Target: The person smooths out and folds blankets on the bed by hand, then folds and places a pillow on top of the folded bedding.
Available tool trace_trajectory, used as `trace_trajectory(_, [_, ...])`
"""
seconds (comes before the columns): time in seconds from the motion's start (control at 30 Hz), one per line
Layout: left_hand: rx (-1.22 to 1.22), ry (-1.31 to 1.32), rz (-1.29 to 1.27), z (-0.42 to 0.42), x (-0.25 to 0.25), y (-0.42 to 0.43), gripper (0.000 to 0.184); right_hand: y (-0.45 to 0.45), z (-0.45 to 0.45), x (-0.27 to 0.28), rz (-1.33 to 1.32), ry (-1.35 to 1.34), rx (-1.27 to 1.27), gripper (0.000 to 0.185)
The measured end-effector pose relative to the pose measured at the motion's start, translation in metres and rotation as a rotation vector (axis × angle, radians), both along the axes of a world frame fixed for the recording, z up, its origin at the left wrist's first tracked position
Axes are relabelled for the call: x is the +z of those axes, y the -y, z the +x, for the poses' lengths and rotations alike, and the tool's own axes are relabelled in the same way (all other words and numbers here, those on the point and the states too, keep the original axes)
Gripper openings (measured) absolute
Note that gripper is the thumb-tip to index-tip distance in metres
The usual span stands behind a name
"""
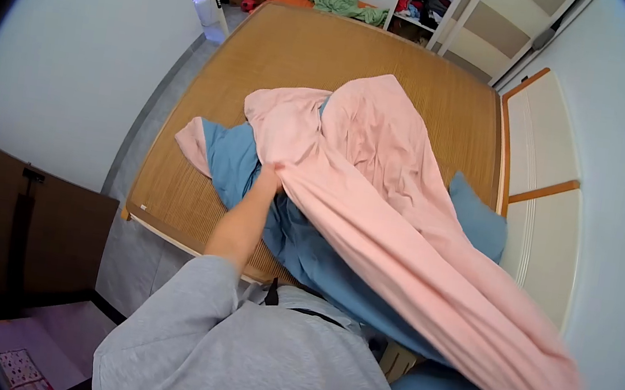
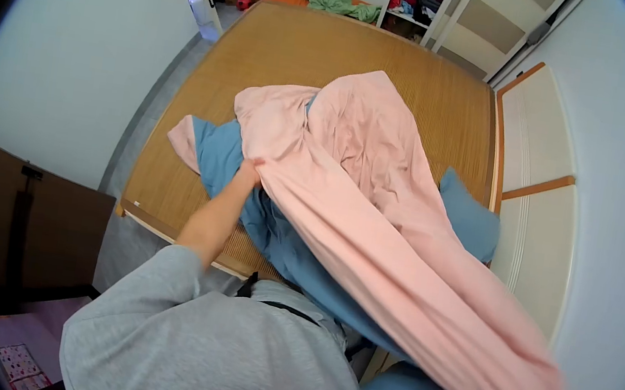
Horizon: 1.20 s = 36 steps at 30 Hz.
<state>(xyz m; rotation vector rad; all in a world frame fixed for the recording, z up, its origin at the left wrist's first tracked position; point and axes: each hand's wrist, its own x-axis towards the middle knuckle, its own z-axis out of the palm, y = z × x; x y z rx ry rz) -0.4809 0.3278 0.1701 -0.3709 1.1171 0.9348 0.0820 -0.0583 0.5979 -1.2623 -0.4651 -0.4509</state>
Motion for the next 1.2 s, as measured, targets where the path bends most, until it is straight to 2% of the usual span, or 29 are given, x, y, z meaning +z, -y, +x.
trace_trajectory(0.1, [0.122, 0.043, 0.354, -0.02, 0.059, -0.028, 0.042, -0.03, 0.025, -0.028, -0.016, -0.407, 0.235, 0.039])
trace_trajectory(0.17, [0.087, -0.039, 0.595, -0.047, 0.116, -0.043, 0.042, -0.024, 0.129, -0.121, -0.182, -0.358, 0.298, 0.042])
trace_trajectory(0.2, [0.048, -0.095, 0.73, -0.068, 0.14, -0.044, 0.042, -0.056, 0.109, -0.117, 0.02, -0.814, 0.342, 0.047])
trace_trajectory(0.27, [0.101, -0.284, 0.782, -0.102, 0.199, -0.017, 0.038, -0.059, 0.159, -0.217, -0.029, -1.086, 0.522, 0.055])
trace_trajectory(0.3, [0.084, -0.33, 0.876, -0.123, 0.217, 0.008, 0.036, -0.065, 0.148, -0.251, -0.027, -1.176, 0.545, 0.052])
trace_trajectory(0.33, [0.181, -0.36, 0.88, -0.132, 0.242, 0.047, 0.037, -0.071, 0.136, -0.286, -0.024, -1.267, 0.566, 0.049])
trace_trajectory(0.37, [0.235, -0.309, 0.932, -0.164, 0.23, 0.074, 0.039, -0.073, 0.116, -0.309, -0.085, -1.272, 0.551, 0.046])
trace_trajectory(0.4, [0.295, -0.456, 0.851, -0.153, 0.251, 0.118, 0.041, -0.073, 0.1, -0.334, -0.142, -1.274, 0.536, 0.044])
trace_trajectory(0.43, [0.305, -0.359, 0.855, -0.177, 0.226, 0.154, 0.041, -0.066, 0.101, -0.38, -0.149, -1.184, 0.695, 0.041])
trace_trajectory(0.47, [0.282, -0.498, 0.803, -0.199, 0.194, 0.194, 0.043, -0.054, 0.101, -0.418, -0.152, -1.093, 0.853, 0.039])
trace_trajectory(0.5, [0.16, -0.689, 0.756, -0.231, 0.167, 0.199, 0.043, -0.046, 0.087, -0.423, -0.146, -1.099, 0.85, 0.039])
trace_trajectory(0.53, [0.347, -0.672, 0.59, -0.203, 0.104, 0.302, 0.043, -0.038, 0.062, -0.429, -0.244, -1.017, 0.759, 0.038])
trace_trajectory(0.57, [0.346, -0.528, 0.392, -0.216, 0.095, 0.312, 0.043, -0.03, 0.051, -0.431, -0.343, -0.927, 0.671, 0.037])
trace_trajectory(0.6, [0.384, -0.499, 0.318, -0.223, 0.049, 0.349, 0.044, -0.006, 0.065, -0.46, -1.006, -0.234, 0.596, 0.038])
trace_trajectory(0.67, [0.445, -0.305, 0.207, -0.226, -0.021, 0.403, 0.051, -0.002, 0.042, -0.431, -0.548, -0.735, 0.605, 0.033])
trace_trajectory(0.7, [0.462, -0.301, 0.207, -0.221, -0.023, 0.406, 0.051, -0.002, 0.045, -0.419, -0.552, -0.725, 0.62, 0.033])
trace_trajectory(0.73, [0.458, -0.196, 0.204, -0.209, -0.023, 0.419, 0.052, -0.006, 0.054, -0.405, -0.259, -1.008, 0.593, 0.037])
trace_trajectory(0.77, [0.43, -0.094, 0.212, -0.205, -0.018, 0.417, 0.052, -0.009, 0.054, -0.396, 0.062, -1.285, 0.532, 0.041])
trace_trajectory(0.8, [0.439, -0.094, 0.217, -0.204, -0.003, 0.406, 0.052, -0.014, 0.055, -0.393, 0.062, -1.285, 0.542, 0.041])
trace_trajectory(0.87, [0.333, -0.087, 0.29, -0.205, 0.034, 0.355, 0.05, -0.014, 0.058, -0.388, 0.09, -1.255, 0.505, 0.053])
trace_trajectory(0.9, [0.314, -0.137, 0.334, -0.218, 0.031, 0.324, 0.049, -0.022, 0.043, -0.364, 0.044, -1.253, 0.523, 0.047])
trace_trajectory(0.93, [0.292, -0.182, 0.38, -0.232, 0.026, 0.291, 0.049, -0.021, 0.05, -0.371, 0.064, -1.246, 0.515, 0.047])
trace_trajectory(1.0, [0.168, -0.453, 0.687, -0.243, 0.026, 0.192, 0.045, -0.028, 0.068, -0.382, -0.04, -1.126, 0.746, 0.043])
trace_trajectory(1.03, [-0.052, -0.134, 1.05, -0.234, 0.046, 0.131, 0.035, -0.031, 0.071, -0.383, -0.033, -1.118, 0.743, 0.043])
trace_trajectory(1.07, [0.187, -0.365, 0.814, -0.204, 0.076, 0.067, 0.028, -0.038, 0.072, -0.382, -0.047, -1.146, 0.714, 0.041])
trace_trajectory(1.1, [0.183, -0.539, 0.834, -0.157, 0.114, 0.021, 0.023, -0.046, 0.071, -0.381, -0.059, -1.176, 0.687, 0.04])
trace_trajectory(1.13, [0.004, -0.521, 0.785, -0.102, 0.164, -0.02, 0.022, -0.05, 0.071, -0.379, -0.052, -1.172, 0.688, 0.04])
trace_trajectory(1.17, [-0.202, -0.623, 0.944, -0.038, 0.207, -0.039, 0.024, -0.052, 0.07, -0.376, -0.039, -1.169, 0.679, 0.041])
trace_trajectory(1.2, [-0.604, -1.191, 0.9, 0.031, 0.235, -0.056, 0.024, -0.053, 0.067, -0.373, -0.024, -1.167, 0.671, 0.041])
